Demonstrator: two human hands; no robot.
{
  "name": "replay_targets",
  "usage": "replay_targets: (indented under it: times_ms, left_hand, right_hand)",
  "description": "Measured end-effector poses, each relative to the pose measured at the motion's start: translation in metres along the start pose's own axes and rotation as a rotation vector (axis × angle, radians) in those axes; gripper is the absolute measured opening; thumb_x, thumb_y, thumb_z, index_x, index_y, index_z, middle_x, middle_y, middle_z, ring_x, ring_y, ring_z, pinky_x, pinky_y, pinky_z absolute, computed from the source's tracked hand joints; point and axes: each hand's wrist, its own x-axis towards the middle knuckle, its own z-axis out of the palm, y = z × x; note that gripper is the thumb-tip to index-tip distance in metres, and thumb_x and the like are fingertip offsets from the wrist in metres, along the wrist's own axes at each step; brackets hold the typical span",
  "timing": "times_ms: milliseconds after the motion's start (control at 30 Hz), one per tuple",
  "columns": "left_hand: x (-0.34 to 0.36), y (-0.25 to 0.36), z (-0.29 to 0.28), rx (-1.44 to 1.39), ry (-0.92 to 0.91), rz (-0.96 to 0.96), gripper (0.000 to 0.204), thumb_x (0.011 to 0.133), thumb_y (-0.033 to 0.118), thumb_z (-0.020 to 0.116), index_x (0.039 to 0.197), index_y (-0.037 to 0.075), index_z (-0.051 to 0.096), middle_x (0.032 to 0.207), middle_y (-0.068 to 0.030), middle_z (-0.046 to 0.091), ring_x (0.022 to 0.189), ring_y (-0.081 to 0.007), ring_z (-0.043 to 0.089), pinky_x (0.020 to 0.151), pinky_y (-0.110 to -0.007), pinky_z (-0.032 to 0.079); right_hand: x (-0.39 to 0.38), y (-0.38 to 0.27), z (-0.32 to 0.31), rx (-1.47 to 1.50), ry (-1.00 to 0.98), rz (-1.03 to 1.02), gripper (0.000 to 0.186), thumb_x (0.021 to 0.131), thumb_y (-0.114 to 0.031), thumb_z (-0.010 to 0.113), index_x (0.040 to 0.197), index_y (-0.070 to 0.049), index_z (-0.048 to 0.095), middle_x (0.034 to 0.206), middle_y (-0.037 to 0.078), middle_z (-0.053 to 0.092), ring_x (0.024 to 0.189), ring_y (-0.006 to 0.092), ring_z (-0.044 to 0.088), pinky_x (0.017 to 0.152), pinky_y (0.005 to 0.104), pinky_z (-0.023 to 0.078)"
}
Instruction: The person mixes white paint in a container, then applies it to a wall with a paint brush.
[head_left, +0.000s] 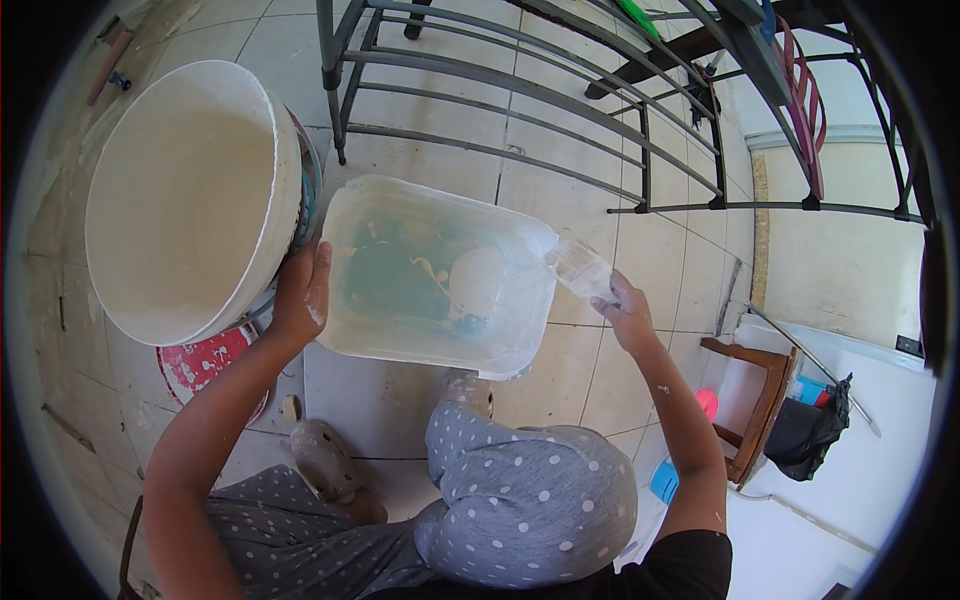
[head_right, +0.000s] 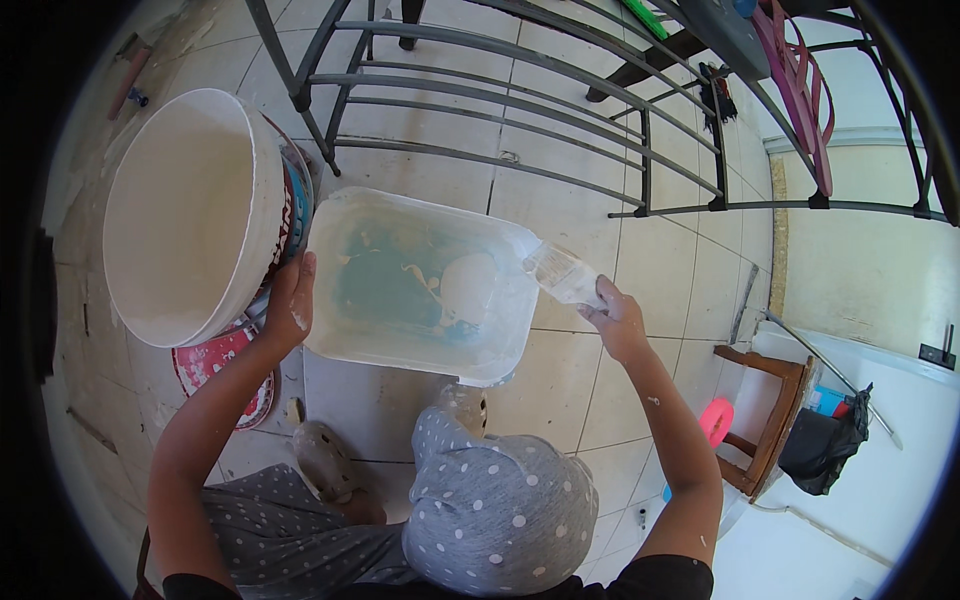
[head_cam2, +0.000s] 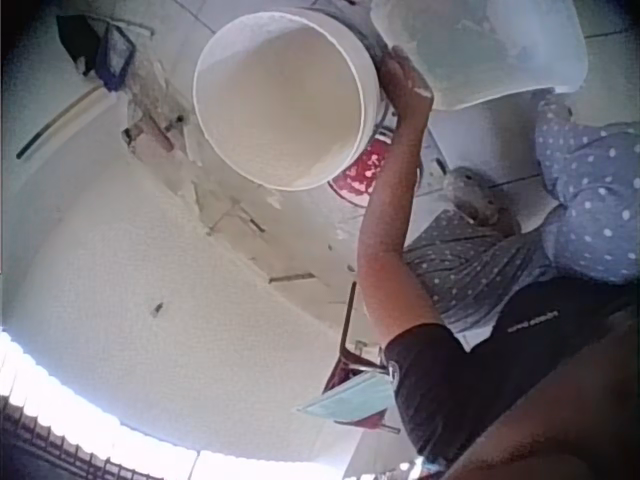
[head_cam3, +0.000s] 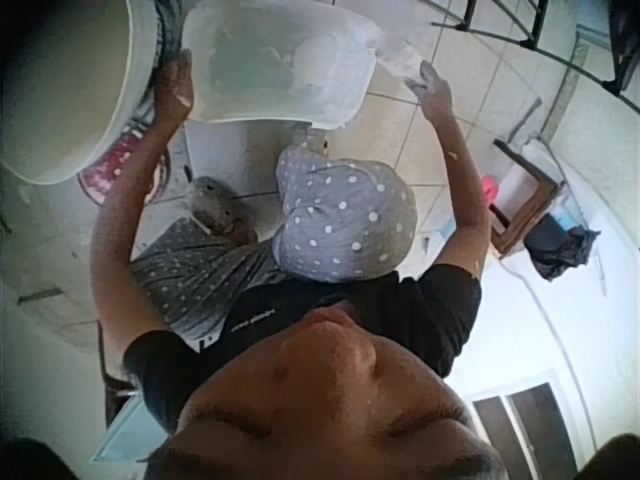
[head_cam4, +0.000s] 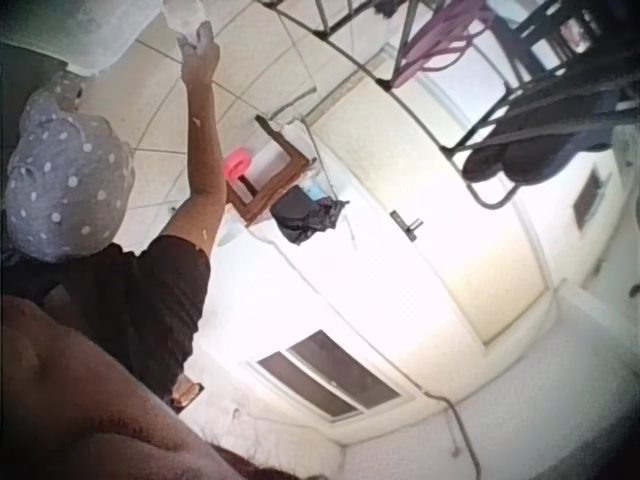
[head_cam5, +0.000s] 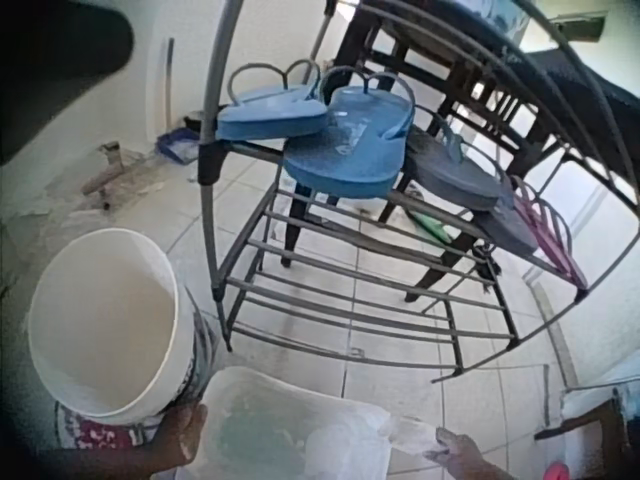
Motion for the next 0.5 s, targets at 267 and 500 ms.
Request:
replay_targets:
  times_ms: [267,500]
  left_hand:
    - [-0.002,0.006,-0.004,0.015,0.0,0.006,0.041,0.104,0.031,0.034,0.106,-0.002,0.057,0.093,-0.026,0.06,0.088,-0.0438,0.056,0.082,-0.043,0.043]
    - [-0.001,0.01,-0.005,-0.014,-0.003,0.045,0.038,0.103,0.029,0.035,0.108,-0.002,0.057,0.093,-0.0258,0.061,0.089,-0.0438,0.057,0.082,-0.043,0.043]
  right_hand:
    - [0.011,-0.004,-0.017,-0.495,-0.09,0.018,0.039,0.086,-0.027,0.065,0.115,-0.005,0.051,0.081,0.022,0.064,0.08,0.0408,0.061,0.069,0.0452,0.047]
    - [-0.009,0.019,-0.016,-0.741,-0.087,-0.095,0.032,0.085,-0.028,0.064,0.102,-0.006,0.049,0.074,0.02,0.063,0.073,0.0415,0.061,0.063,0.0468,0.046]
